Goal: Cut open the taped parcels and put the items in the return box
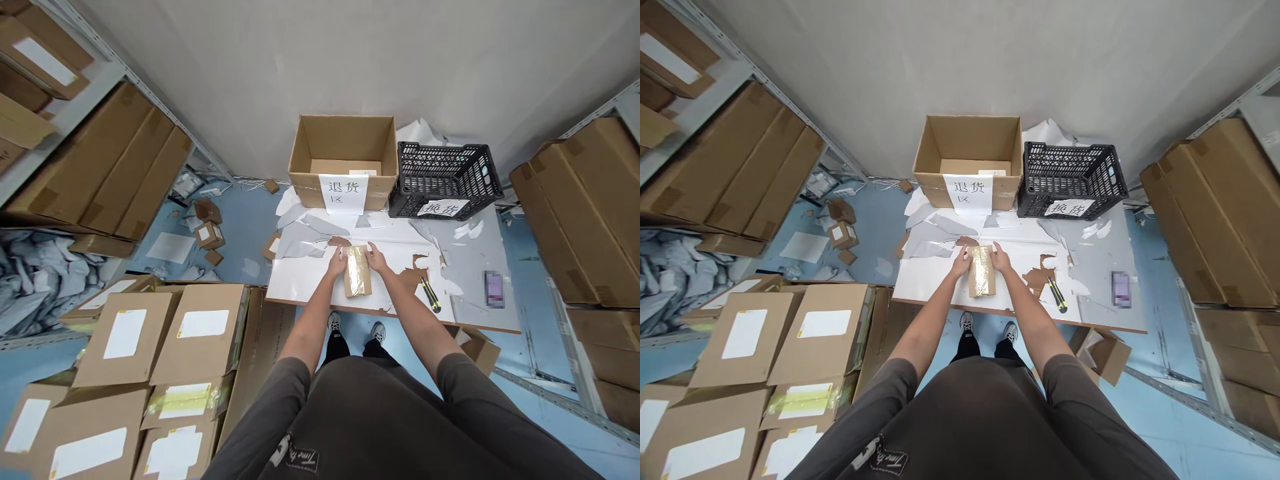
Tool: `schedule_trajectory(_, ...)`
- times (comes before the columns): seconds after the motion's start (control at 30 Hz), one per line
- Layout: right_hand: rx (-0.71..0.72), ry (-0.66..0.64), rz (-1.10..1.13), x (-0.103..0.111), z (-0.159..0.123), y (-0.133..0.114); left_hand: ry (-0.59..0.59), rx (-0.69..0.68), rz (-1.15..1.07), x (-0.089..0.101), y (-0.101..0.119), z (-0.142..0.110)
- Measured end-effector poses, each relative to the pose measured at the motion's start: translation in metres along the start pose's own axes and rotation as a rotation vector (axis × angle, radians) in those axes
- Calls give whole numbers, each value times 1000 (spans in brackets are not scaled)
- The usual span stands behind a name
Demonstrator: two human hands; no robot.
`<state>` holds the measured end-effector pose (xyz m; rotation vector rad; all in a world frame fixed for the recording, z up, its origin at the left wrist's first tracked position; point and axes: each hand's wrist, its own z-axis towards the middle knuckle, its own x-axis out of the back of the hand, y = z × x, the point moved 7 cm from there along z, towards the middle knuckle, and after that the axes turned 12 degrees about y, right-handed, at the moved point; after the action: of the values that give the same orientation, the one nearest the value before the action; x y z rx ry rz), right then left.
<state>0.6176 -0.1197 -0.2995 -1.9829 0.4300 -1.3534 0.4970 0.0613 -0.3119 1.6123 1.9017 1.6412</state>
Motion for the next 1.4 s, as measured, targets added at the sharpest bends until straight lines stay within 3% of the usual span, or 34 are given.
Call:
schedule_trajectory(0.07, 45, 29, 84, 11, -22, 12, 3, -108, -68, 12, -9, -18)
schedule_trajectory(0.13, 120, -36, 181, 15, -52, 25, -56, -235, -105, 19, -21, -45)
schedule_trajectory(0.23, 211, -201, 249, 6, -100, 42, -239, -391, -78, 10, -40, -90)
schedule_trajectory(0.33, 226, -240, 265, -7, -127, 50, -225, -403, -41, -2, -50, -113)
schedule_trajectory(0.43, 218, -206, 279, -7, -130, 43, -140, -387, -62, -1, -41, -114)
schedule_trajectory(0.5, 248, -182, 258, 4, -122, 31, -127, -410, -85, 7, -25, -109)
schedule_trajectory(0.7, 281, -79, 117, 51, -60, -20, -26, -410, -36, 41, 34, -66)
schedule_trajectory(0.87, 159, -86, 14, 41, 6, -49, 27, -186, 66, 31, 56, -10)
schedule_trajectory(0.97, 81, -53, 0, 29, 24, -56, 53, -122, 11, 27, 58, 9)
schedule_trajectory(1.1, 18, 3, 31, 31, 8, -48, 89, -136, -19, 37, 47, 2)
schedule_trajectory(1.23, 54, 92, 182, 46, -44, -19, 71, -258, -147, 52, 22, -35)
schedule_trajectory(1.4, 247, -91, 336, 24, -104, 2, -124, -483, -146, 35, 2, -87)
